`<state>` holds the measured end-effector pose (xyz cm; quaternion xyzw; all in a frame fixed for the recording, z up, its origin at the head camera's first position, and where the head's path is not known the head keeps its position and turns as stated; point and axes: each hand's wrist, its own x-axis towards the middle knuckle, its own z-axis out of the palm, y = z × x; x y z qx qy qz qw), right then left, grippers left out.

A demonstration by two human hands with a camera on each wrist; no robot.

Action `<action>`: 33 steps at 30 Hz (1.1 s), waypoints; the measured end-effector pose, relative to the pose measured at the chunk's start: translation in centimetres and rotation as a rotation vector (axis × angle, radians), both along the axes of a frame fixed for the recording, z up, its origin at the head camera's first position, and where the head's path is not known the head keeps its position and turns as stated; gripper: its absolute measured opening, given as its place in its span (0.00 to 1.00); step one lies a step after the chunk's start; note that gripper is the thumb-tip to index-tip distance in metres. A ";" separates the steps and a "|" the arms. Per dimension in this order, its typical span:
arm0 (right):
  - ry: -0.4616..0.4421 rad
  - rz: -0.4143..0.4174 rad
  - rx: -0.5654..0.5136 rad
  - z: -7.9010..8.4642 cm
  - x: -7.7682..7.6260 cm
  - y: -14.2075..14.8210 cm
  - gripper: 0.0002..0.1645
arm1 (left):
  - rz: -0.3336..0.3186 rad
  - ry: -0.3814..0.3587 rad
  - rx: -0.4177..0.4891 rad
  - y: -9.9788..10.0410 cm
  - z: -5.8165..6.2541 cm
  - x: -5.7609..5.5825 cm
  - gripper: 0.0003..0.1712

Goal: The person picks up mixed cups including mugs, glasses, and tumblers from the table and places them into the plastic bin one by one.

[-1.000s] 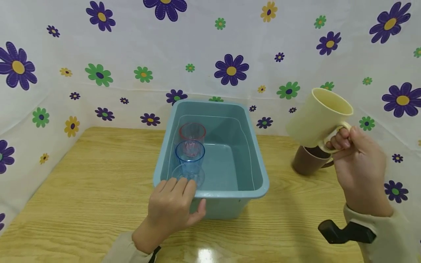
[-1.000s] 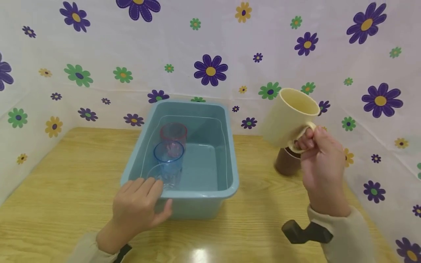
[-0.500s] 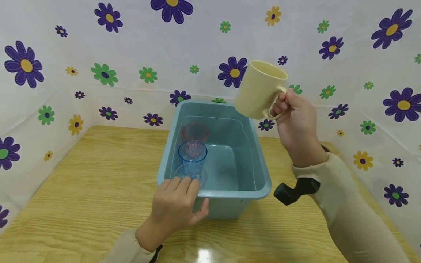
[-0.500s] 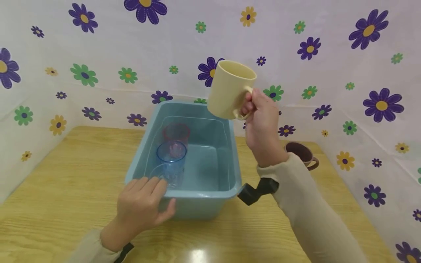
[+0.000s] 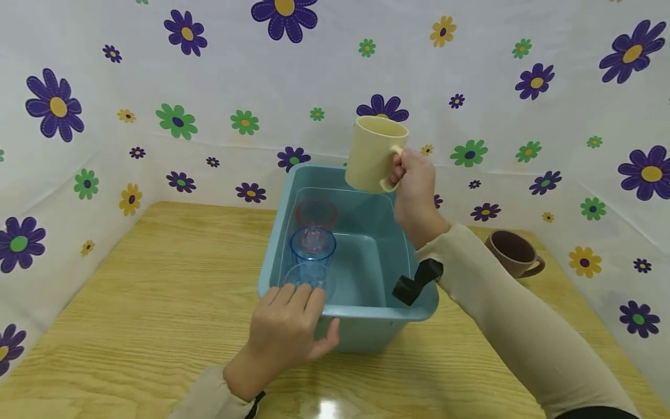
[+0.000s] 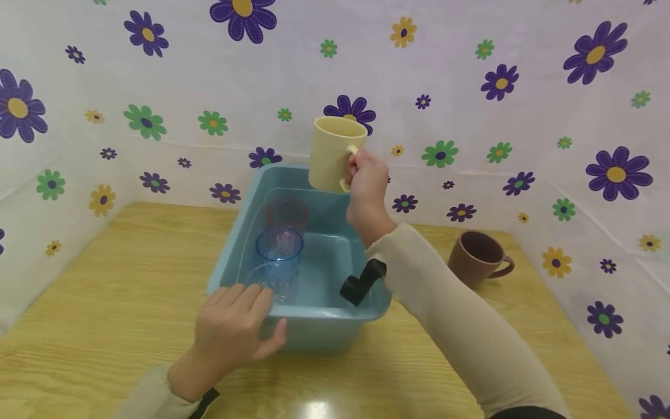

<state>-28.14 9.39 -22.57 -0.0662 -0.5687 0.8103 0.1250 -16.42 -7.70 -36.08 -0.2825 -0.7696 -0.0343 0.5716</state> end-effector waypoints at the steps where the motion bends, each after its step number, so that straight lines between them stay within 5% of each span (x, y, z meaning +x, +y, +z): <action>1: -0.017 -0.002 0.007 -0.3 -0.2 -0.2 0.21 | -0.001 -0.002 0.000 0.0 0.0 0.0 0.25; 15: -0.411 0.011 -0.014 -3.9 -2.0 -1.5 0.18 | -0.003 -0.007 0.006 0.1 0.0 0.0 0.25; 33: -0.504 -0.085 0.009 -7.0 -3.1 -2.1 0.16 | 0.000 -0.021 -0.004 -0.1 0.1 0.1 0.24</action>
